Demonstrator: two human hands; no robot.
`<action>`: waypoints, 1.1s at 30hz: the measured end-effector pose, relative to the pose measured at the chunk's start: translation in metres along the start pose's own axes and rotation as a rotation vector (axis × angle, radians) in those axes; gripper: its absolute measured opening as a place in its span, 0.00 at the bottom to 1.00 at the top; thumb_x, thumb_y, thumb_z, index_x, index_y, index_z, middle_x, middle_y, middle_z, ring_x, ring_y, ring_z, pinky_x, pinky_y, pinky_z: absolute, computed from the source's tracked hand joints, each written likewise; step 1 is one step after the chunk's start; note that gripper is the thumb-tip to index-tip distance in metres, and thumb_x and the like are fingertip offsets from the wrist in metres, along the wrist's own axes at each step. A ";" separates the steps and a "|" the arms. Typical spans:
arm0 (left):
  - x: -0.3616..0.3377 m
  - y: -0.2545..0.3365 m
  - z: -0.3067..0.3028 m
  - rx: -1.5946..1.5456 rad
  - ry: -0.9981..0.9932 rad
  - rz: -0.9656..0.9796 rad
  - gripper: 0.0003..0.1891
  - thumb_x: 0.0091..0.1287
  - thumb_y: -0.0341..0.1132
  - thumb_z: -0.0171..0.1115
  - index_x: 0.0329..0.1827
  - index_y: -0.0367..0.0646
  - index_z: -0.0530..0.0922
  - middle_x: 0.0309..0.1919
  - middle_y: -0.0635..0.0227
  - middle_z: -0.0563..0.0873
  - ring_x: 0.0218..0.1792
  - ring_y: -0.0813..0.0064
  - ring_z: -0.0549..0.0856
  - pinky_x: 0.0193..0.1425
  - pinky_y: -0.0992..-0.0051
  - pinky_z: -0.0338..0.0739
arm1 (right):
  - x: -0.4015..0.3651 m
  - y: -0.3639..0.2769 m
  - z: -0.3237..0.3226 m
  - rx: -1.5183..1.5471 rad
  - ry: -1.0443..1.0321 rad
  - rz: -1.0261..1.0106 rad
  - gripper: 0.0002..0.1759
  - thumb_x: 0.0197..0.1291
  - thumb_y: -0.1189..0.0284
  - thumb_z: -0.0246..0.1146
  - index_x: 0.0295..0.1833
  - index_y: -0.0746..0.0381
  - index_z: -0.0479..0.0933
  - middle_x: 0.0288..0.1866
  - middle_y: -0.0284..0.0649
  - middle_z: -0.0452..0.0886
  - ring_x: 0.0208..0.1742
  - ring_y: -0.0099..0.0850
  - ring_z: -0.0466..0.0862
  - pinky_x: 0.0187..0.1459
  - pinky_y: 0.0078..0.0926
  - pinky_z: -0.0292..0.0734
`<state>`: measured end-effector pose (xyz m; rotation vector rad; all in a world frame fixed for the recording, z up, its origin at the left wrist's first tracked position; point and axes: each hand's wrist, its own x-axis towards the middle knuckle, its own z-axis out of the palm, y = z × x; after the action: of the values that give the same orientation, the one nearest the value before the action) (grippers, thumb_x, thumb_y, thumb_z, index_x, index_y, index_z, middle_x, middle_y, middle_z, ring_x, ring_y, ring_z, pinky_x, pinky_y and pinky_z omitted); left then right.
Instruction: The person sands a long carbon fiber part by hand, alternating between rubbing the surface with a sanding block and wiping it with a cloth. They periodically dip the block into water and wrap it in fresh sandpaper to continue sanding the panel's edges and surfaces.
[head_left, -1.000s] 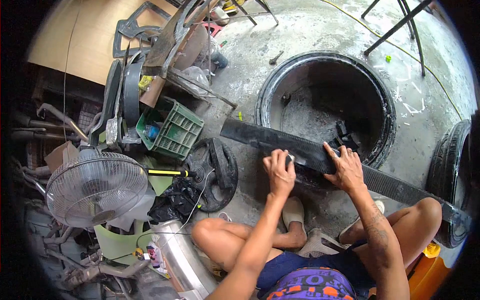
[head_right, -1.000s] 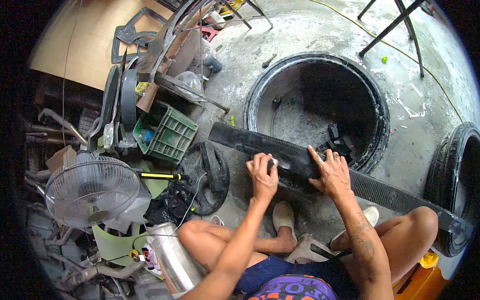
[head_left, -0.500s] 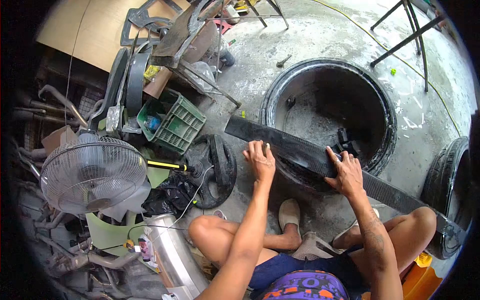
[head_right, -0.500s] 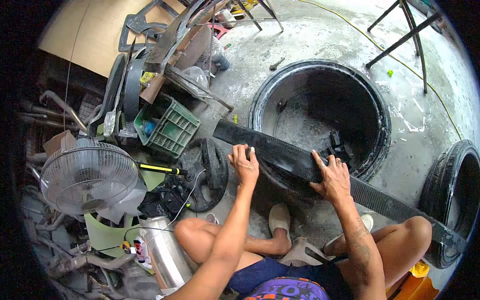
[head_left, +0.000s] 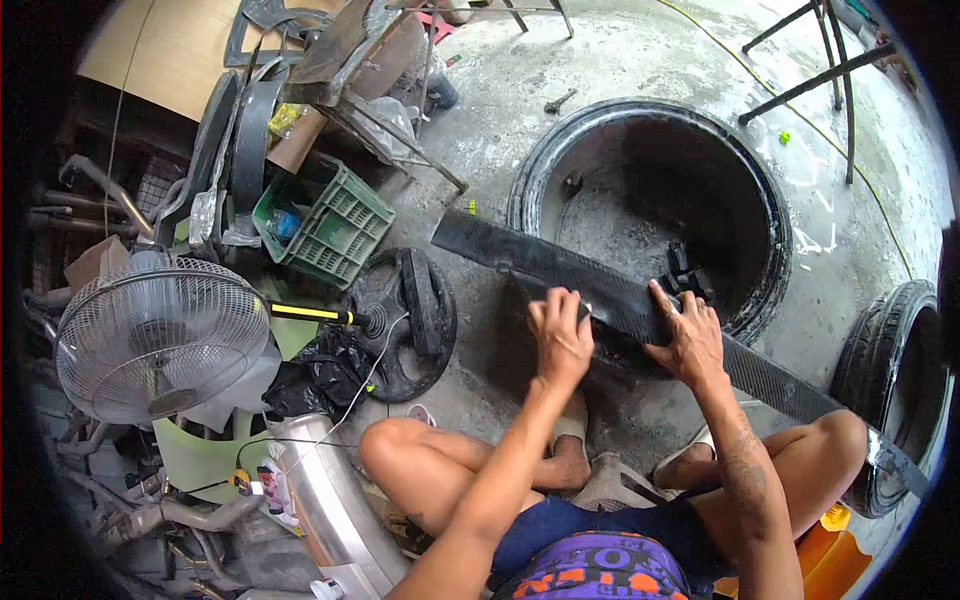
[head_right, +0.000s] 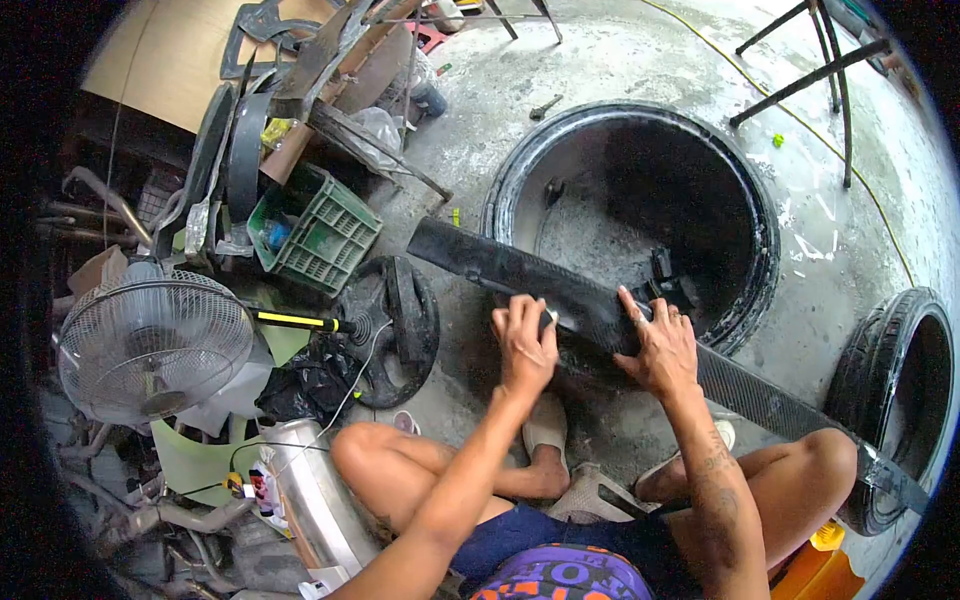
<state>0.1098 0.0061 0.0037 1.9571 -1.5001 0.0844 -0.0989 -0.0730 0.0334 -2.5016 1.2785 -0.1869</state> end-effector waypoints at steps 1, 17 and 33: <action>0.005 -0.010 -0.003 0.008 -0.030 0.033 0.08 0.65 0.33 0.64 0.44 0.41 0.79 0.45 0.57 0.80 0.50 0.54 0.78 0.55 0.56 0.66 | -0.001 -0.001 0.000 0.003 -0.012 0.001 0.61 0.43 0.58 0.81 0.84 0.41 0.56 0.59 0.48 0.75 0.60 0.46 0.77 0.61 0.41 0.71; 0.057 -0.046 -0.001 0.184 0.075 -0.036 0.05 0.66 0.31 0.63 0.41 0.41 0.78 0.45 0.57 0.80 0.48 0.53 0.76 0.56 0.55 0.65 | 0.000 0.001 0.001 0.062 -0.023 0.031 0.60 0.44 0.59 0.81 0.83 0.41 0.57 0.61 0.48 0.75 0.62 0.45 0.76 0.63 0.41 0.70; 0.031 -0.009 0.006 0.004 -0.078 0.161 0.05 0.68 0.32 0.61 0.40 0.41 0.76 0.43 0.57 0.79 0.48 0.54 0.76 0.57 0.53 0.65 | -0.002 0.002 0.003 0.079 0.019 0.015 0.60 0.42 0.60 0.81 0.83 0.41 0.59 0.58 0.46 0.75 0.59 0.43 0.75 0.59 0.39 0.69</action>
<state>0.1266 -0.0224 0.0082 1.8589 -1.7085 0.0810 -0.1007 -0.0715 0.0302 -2.4289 1.2715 -0.2532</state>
